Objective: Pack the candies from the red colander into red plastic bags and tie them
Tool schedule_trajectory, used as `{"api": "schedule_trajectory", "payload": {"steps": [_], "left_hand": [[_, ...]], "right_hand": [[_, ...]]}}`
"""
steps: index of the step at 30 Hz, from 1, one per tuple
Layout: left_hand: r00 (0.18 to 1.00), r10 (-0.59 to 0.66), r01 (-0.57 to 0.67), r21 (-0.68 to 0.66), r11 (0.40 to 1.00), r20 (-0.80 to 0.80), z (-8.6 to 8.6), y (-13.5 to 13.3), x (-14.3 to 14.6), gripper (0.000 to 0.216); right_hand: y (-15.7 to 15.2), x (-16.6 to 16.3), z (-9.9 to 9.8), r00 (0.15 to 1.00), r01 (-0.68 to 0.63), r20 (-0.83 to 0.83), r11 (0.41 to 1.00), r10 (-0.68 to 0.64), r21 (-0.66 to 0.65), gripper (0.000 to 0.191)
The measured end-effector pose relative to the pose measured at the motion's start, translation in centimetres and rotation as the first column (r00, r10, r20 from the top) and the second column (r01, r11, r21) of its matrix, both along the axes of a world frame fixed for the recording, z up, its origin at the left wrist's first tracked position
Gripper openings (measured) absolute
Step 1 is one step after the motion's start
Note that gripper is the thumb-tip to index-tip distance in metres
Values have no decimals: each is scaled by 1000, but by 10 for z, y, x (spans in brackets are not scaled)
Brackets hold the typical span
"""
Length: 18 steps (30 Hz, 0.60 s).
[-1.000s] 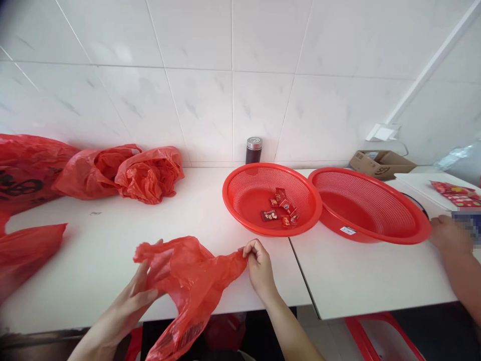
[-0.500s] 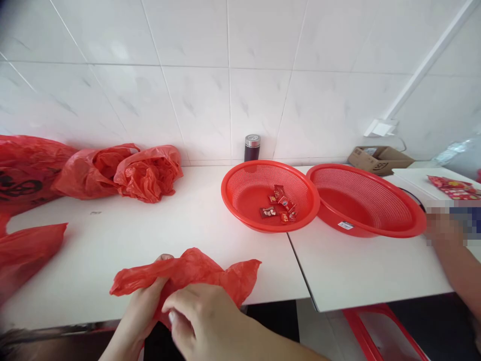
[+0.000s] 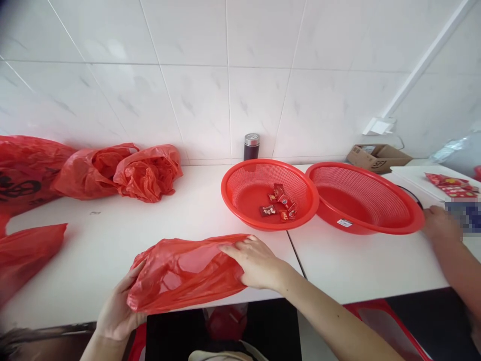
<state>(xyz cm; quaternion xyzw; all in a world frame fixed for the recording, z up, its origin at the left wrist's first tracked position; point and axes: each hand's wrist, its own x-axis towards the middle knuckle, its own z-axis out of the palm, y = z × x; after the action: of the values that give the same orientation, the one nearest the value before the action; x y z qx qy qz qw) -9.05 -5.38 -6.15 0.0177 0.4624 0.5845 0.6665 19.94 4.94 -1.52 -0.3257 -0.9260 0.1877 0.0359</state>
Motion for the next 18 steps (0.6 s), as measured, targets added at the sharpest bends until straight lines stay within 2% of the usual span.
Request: {"api": "schedule_trajectory", "payload": {"steps": [2, 5, 8, 11, 13, 15, 16, 18], "left_hand": [[991, 0, 0, 0, 1000, 133, -1, 6, 8, 14], [971, -18, 11, 30, 999, 240, -5, 13, 18, 22], [972, -78, 41, 166, 985, 224, -17, 16, 21, 33], [976, -123, 68, 280, 957, 182, -28, 17, 22, 41], [972, -155, 103, 275, 956, 174, -28, 17, 25, 37], [966, -191, 149, 231, 962, 174, -22, 18, 31, 33], [963, -205, 168, 203, 965, 174, -17, 19, 35, 32], [962, -210, 185, 147, 972, 176, -7, 21, 42, 33]], "right_hand": [[3, 4, 8, 999, -49, -4, 997, 49, -55, 89], [1, 11, 6, 996, -88, 15, 992, 90, -85, 84], [-8, 17, 0, 986, -163, 20, 984, 165, -65, 66], [-10, 26, 12, 970, -235, -95, 960, 223, -153, 49], [5, 34, 31, 960, -193, -243, 957, 139, -216, 41], [37, 43, 51, 938, -71, -346, 972, -11, -225, 39], [58, 49, 59, 932, 8, -354, 979, -82, -204, 43], [108, 60, 64, 958, 174, -203, 974, -201, -143, 67]]}}
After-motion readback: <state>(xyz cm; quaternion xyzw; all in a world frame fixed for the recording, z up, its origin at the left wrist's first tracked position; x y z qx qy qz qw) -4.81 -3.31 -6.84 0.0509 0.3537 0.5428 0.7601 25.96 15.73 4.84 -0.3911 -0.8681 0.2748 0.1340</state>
